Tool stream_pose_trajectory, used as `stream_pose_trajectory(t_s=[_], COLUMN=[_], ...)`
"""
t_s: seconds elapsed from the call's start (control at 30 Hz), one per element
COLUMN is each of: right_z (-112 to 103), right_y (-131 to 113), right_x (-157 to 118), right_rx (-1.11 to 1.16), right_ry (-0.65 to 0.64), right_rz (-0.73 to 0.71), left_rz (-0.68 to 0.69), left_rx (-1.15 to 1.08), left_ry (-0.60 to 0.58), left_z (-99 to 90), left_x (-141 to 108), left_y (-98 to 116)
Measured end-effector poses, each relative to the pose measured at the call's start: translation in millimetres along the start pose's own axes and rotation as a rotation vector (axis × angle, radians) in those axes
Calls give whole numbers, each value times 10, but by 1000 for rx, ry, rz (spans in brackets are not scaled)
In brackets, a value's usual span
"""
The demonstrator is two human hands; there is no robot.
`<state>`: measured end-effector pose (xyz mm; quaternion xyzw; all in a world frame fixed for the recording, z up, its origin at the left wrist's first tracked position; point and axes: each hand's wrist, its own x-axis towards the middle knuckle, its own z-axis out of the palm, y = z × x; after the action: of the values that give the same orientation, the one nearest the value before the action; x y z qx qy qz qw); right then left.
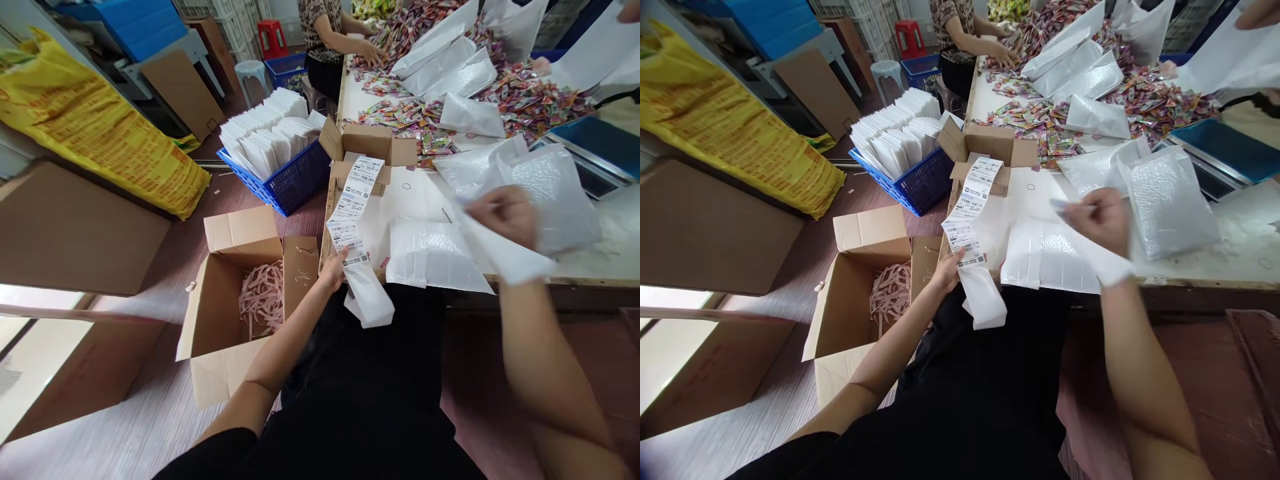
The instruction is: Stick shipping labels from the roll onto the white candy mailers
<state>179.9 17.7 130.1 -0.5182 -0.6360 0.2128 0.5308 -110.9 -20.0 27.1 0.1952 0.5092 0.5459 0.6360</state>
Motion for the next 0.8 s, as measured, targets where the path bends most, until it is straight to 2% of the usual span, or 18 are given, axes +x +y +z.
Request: stream_pose_trajectory(t_s=[0.03, 0.07, 0.1, 0.17, 0.23, 0.3, 0.4, 0.5, 0.57, 0.67, 0.73, 0.8], right_z=[151, 301, 435, 620, 704, 748, 806, 751, 594, 285, 161, 153], right_y=[216, 415, 585, 814, 900, 898, 864, 877, 918, 1031, 1129, 1201], right_x=[56, 67, 37, -107, -278, -391, -403, -310, -270, -307, -382, -473], right_rx=[-136, -196, -291, -465, -578, -632, -701, -646, -598, -630, -599, -455], right_ry=[-142, -176, -164, -175, -297, -435, -473, -497, -431, -206, -159, -130], right_rz=[83, 119, 117, -8, -172, -250, -212, -143, -34, 351, 605, 706], left_rz=[1, 4, 7, 7, 13, 15, 12, 24, 31, 26, 36, 50], left_rx=[17, 25, 25, 12, 4, 14, 22, 12, 12, 24, 26, 25], left_ry=[-1, -5, -16, -57, -77, -44, 6, -71, -119, -120, -97, -77], left_z=[-3, -4, -6, -12, -19, -22, -28, -61, -97, -141, -149, -144], left_x=[-8, -16, -24, -31, -22, -4, 21, 25, 24, 41, 68, 99], left_y=[-10, -17, -21, -22, -22, -26, -38, -47, -52, -55, -55, -54])
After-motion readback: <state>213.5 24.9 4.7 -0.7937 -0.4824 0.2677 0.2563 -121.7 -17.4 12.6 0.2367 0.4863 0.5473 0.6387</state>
